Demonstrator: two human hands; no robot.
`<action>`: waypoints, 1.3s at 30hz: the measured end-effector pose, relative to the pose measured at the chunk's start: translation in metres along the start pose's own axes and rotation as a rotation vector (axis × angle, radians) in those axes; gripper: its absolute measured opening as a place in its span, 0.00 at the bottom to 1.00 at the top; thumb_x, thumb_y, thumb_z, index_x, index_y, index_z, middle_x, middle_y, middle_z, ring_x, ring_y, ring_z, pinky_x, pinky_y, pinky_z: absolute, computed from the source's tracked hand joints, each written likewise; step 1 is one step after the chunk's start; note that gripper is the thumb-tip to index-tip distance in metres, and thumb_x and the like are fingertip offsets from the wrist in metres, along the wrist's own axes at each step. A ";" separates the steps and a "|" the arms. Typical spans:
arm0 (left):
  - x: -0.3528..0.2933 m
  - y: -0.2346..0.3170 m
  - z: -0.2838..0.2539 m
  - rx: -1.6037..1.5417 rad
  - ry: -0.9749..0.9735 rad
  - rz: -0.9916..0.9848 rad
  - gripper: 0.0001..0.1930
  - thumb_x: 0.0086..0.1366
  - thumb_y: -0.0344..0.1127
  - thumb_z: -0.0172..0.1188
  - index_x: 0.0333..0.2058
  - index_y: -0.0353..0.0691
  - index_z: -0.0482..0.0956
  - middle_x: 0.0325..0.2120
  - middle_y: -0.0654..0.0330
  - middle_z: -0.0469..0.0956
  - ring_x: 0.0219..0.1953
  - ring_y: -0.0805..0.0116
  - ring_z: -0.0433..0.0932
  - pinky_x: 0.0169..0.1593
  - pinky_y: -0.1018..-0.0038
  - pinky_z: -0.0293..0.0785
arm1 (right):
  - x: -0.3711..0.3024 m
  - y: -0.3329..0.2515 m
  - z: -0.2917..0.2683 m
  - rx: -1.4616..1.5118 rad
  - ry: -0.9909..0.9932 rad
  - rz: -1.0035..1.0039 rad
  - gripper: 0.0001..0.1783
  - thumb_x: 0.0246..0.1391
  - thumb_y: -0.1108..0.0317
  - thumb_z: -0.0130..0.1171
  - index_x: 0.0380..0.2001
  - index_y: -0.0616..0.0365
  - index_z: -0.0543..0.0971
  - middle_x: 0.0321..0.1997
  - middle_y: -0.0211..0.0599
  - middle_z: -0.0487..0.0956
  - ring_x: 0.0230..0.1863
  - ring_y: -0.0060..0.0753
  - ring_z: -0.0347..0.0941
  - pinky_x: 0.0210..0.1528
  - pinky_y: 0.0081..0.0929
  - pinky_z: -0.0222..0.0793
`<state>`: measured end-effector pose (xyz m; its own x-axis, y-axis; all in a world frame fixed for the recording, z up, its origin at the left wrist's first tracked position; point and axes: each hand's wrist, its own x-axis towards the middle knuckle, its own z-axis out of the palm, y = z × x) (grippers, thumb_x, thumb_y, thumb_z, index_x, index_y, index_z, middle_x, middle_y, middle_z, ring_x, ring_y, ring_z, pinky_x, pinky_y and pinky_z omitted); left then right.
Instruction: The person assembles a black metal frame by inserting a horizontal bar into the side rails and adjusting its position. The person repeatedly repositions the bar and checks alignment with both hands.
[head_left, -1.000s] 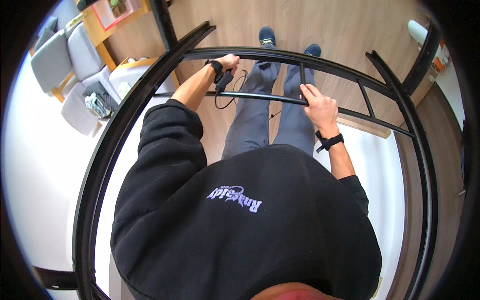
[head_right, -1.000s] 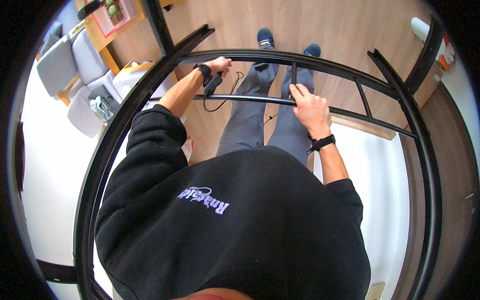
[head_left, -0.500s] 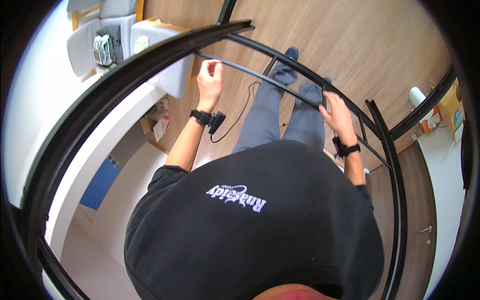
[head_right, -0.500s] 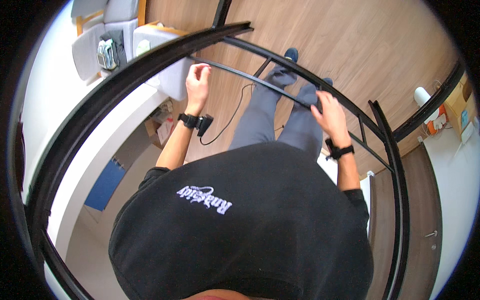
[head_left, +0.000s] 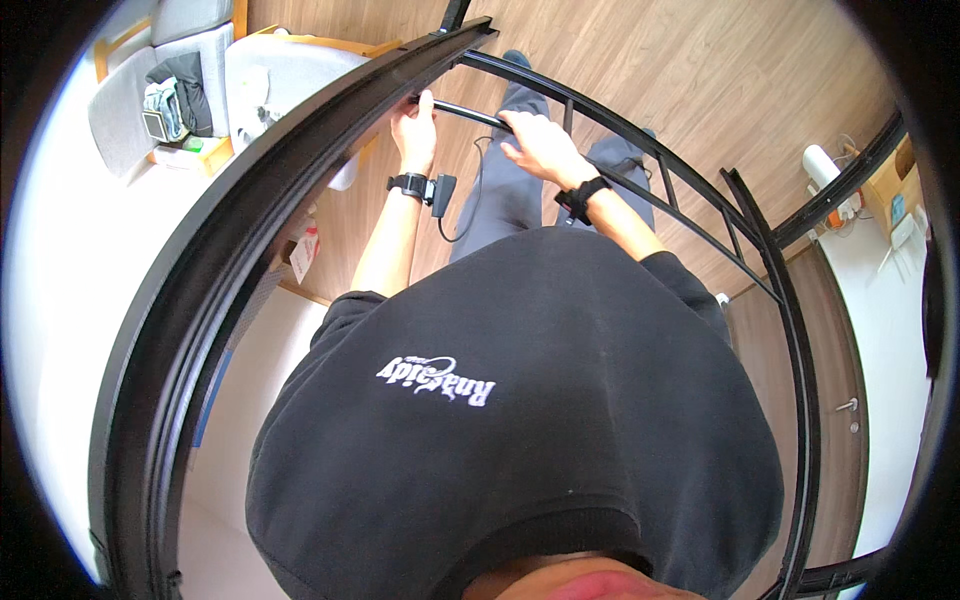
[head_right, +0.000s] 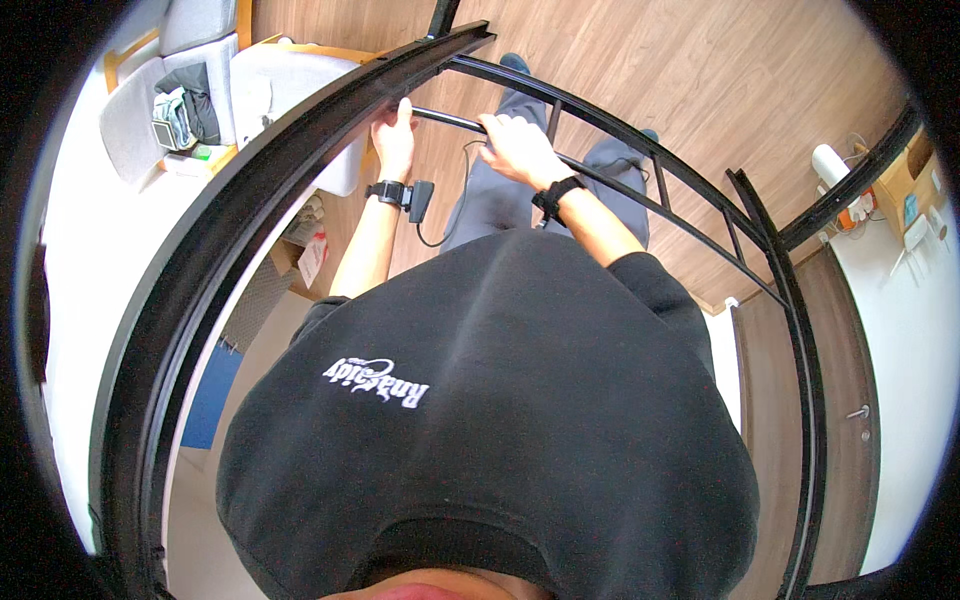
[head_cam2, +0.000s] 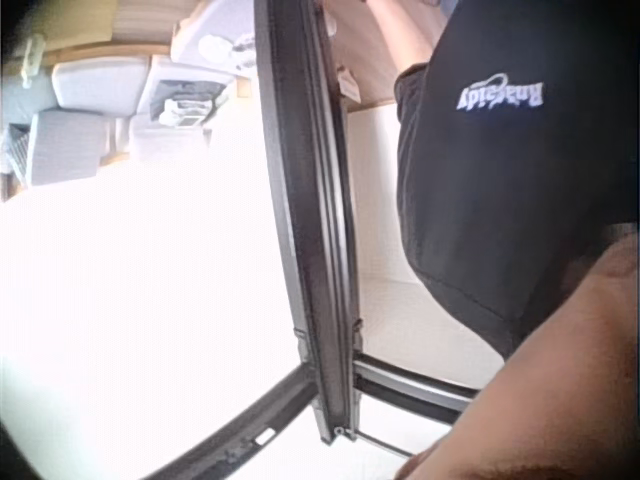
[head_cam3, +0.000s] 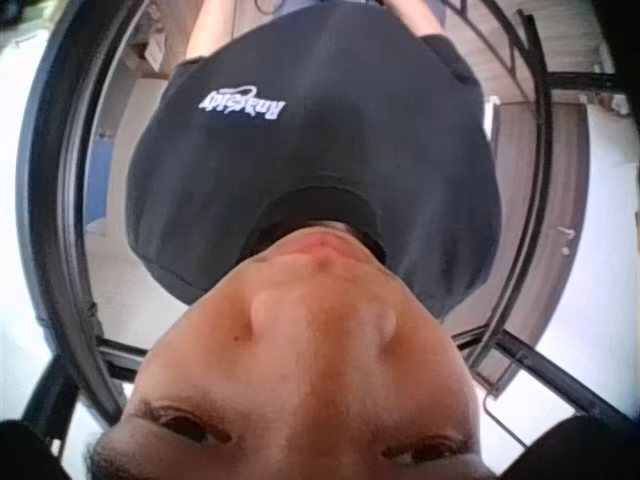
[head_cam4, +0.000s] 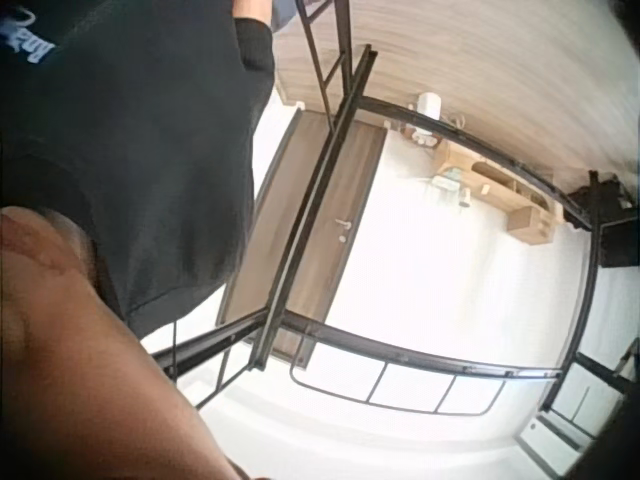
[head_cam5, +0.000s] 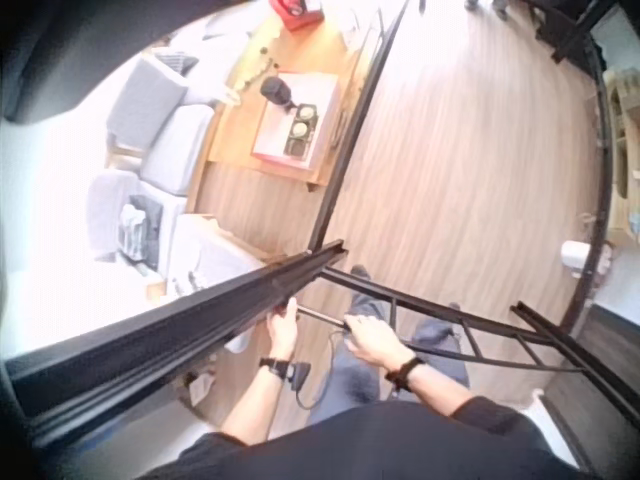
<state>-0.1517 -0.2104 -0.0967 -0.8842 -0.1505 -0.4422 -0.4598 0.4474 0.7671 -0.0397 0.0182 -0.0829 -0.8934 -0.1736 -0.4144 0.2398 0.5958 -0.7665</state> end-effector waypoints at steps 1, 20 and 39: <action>0.000 -0.001 0.001 0.067 -0.002 0.097 0.14 0.73 0.37 0.65 0.48 0.31 0.81 0.37 0.55 0.85 0.33 0.70 0.84 0.39 0.72 0.84 | 0.013 0.001 0.008 0.043 -0.010 0.005 0.27 0.64 0.56 0.62 0.61 0.57 0.74 0.52 0.51 0.82 0.53 0.55 0.80 0.57 0.47 0.76; -0.018 0.026 -0.008 0.185 -0.268 -0.091 0.19 0.70 0.43 0.70 0.53 0.38 0.84 0.49 0.59 0.84 0.52 0.66 0.79 0.62 0.66 0.71 | 0.085 0.007 0.054 0.327 -0.111 -0.087 0.18 0.74 0.49 0.51 0.45 0.53 0.72 0.27 0.55 0.81 0.31 0.63 0.81 0.32 0.53 0.77; -0.004 0.046 -0.019 0.550 -0.281 0.074 0.10 0.69 0.38 0.69 0.38 0.35 0.87 0.29 0.61 0.84 0.31 0.70 0.81 0.39 0.69 0.77 | 0.074 0.004 0.030 0.440 -0.174 -0.083 0.16 0.73 0.53 0.52 0.42 0.56 0.70 0.23 0.55 0.80 0.29 0.66 0.80 0.31 0.58 0.75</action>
<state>-0.1703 -0.2060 -0.0510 -0.8225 0.1024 -0.5595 -0.2223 0.8475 0.4820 -0.0930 -0.0161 -0.1313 -0.8483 -0.3580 -0.3902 0.3420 0.1923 -0.9198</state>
